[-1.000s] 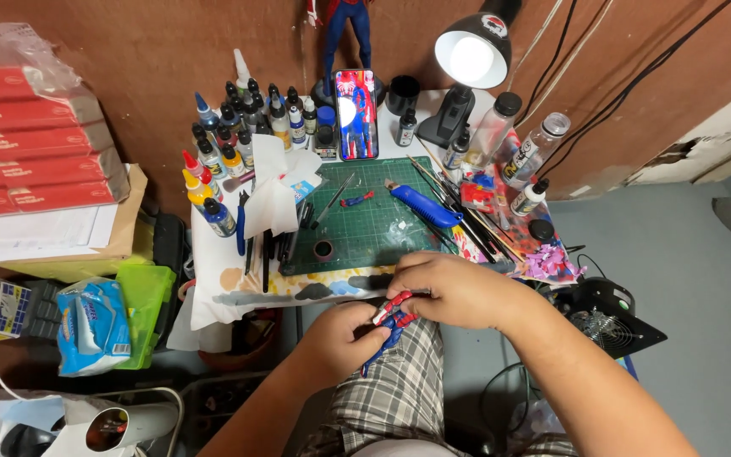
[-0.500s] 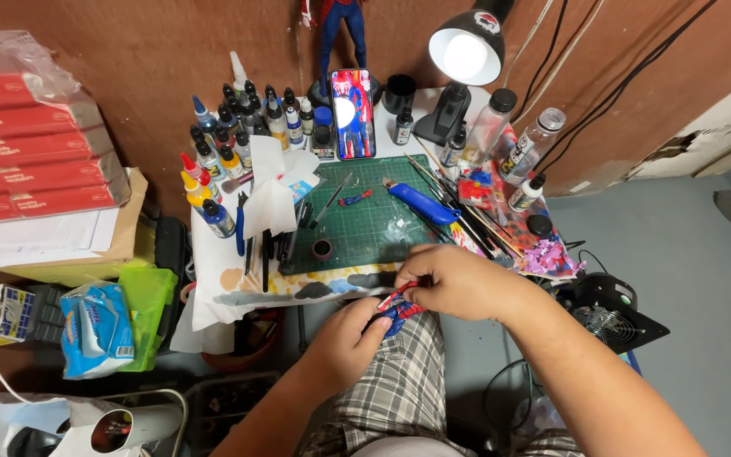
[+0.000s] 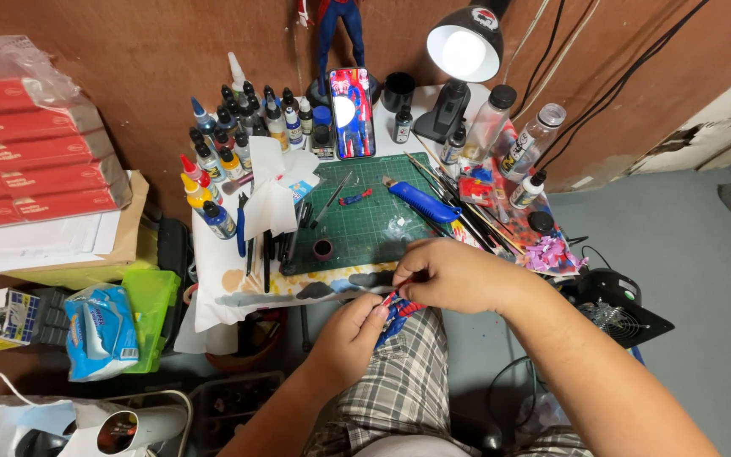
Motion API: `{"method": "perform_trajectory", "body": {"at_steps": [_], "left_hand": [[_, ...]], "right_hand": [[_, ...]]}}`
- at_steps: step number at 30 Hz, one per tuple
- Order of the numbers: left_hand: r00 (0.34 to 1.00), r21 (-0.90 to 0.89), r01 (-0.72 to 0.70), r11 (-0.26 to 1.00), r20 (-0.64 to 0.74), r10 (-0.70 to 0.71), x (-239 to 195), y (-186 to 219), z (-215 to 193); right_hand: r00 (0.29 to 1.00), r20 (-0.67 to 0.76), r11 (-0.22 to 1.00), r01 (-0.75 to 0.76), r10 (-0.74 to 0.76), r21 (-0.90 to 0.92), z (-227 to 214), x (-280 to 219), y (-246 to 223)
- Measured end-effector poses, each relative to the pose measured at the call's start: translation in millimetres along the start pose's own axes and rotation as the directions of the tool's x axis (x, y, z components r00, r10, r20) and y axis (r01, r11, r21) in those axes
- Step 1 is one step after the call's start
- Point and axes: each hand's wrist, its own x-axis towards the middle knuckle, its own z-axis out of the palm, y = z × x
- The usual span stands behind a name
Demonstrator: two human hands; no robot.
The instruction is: Assembling a small Spider-Man figurine by applying glue to parts and joining them together at a workbench.
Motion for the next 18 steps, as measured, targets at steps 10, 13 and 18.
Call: {"method": "perform_trajectory", "body": {"at_steps": [10, 13, 18], "left_hand": [[0.986, -0.065, 0.063, 0.996, -0.15, -0.072, 10, -9, -6], [0.957, -0.121, -0.001, 0.993, -0.287, -0.035, 16, -18, -3], [0.894, -0.317, -0.081, 0.945, -0.442, -0.072, 31, -34, 5]], "right_hand": [[0.864, -0.391, 0.926, -0.195, 0.318, 0.322, -30, -21, 5], [0.801, -0.448, 0.903, -0.252, 0.396, 0.348, -30, -23, 14], [0.784, -0.486, 0.866, -0.125, 0.385, 0.484, -14, -25, 39]]}}
